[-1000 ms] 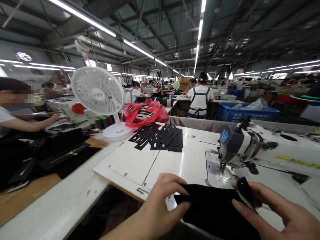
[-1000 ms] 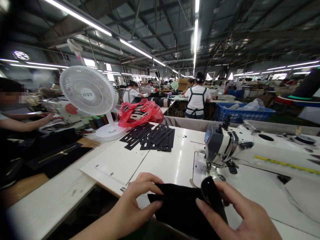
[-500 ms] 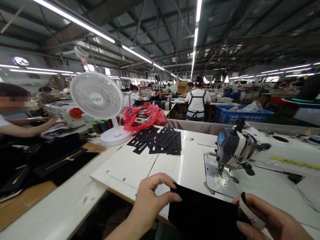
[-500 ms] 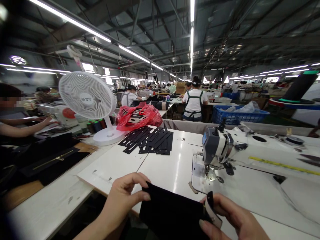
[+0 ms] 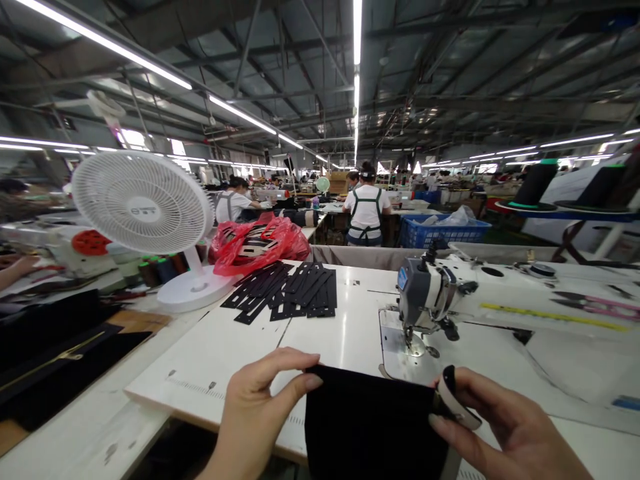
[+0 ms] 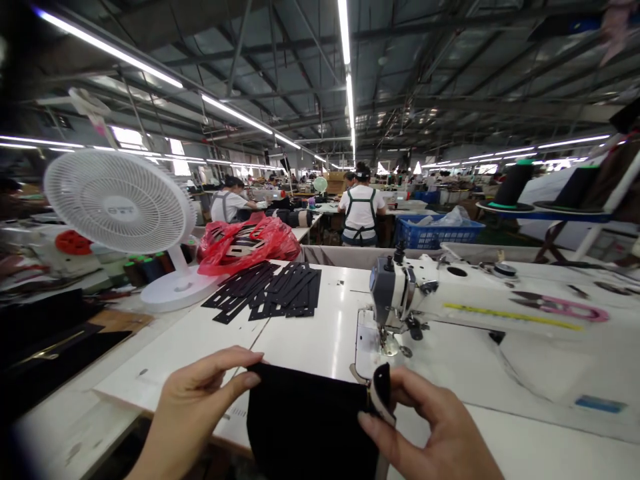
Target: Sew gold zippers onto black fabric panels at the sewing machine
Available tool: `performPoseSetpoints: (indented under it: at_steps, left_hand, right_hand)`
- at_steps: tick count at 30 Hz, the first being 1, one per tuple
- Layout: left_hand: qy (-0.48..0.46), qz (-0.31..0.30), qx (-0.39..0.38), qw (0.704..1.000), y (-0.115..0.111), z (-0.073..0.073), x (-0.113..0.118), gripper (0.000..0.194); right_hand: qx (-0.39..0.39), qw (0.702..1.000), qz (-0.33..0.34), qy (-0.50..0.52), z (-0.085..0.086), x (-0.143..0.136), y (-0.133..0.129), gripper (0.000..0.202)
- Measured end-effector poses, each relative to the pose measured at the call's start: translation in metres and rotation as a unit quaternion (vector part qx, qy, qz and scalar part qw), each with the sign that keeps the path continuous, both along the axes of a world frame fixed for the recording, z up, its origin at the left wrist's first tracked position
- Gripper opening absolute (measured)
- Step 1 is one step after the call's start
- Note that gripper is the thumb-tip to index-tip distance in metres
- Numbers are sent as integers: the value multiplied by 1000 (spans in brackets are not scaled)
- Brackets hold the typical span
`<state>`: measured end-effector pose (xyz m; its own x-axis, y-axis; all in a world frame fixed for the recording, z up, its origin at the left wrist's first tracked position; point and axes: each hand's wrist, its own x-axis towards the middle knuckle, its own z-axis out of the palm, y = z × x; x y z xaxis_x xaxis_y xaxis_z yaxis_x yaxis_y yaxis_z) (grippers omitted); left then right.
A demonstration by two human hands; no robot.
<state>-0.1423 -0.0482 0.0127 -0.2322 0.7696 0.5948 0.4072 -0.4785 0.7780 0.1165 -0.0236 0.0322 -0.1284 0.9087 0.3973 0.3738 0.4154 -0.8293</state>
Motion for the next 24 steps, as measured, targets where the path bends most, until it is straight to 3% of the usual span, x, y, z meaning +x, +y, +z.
performPoseSetpoints:
  at_steps: [7, 10, 13, 18, 22, 23, 24]
  left_hand:
    - [2, 4, 11, 1000, 4, 2, -3, 9]
    - [-18, 27, -27, 999, 11, -5, -2, 10]
    - [-48, 35, -69, 996, 24, -12, -4, 15]
    - [-112, -8, -85, 990, 44, -18, -7, 22]
    - [-98, -119, -150, 977, 43, -35, -5, 61]
    - [-75, -140, -185, 970, 42, -40, -6, 63]
    - [-48, -127, -202, 970, 42, -44, -10, 49]
  right_hand:
    - [-30, 999, 23, -30, 12, -2, 2, 23]
    - [-73, 995, 57, -47, 7, -3, 14, 29]
    - [-143, 980, 135, -27, 1, -8, 32, 33]
    - [-203, 960, 186, 44, -9, -24, 55, 38]
    - [-188, 960, 208, 14, -33, -29, 71, 39]
    - [-158, 965, 210, -6, -45, -29, 77, 36]
    - [-96, 976, 195, -20, -60, -28, 86, 32]
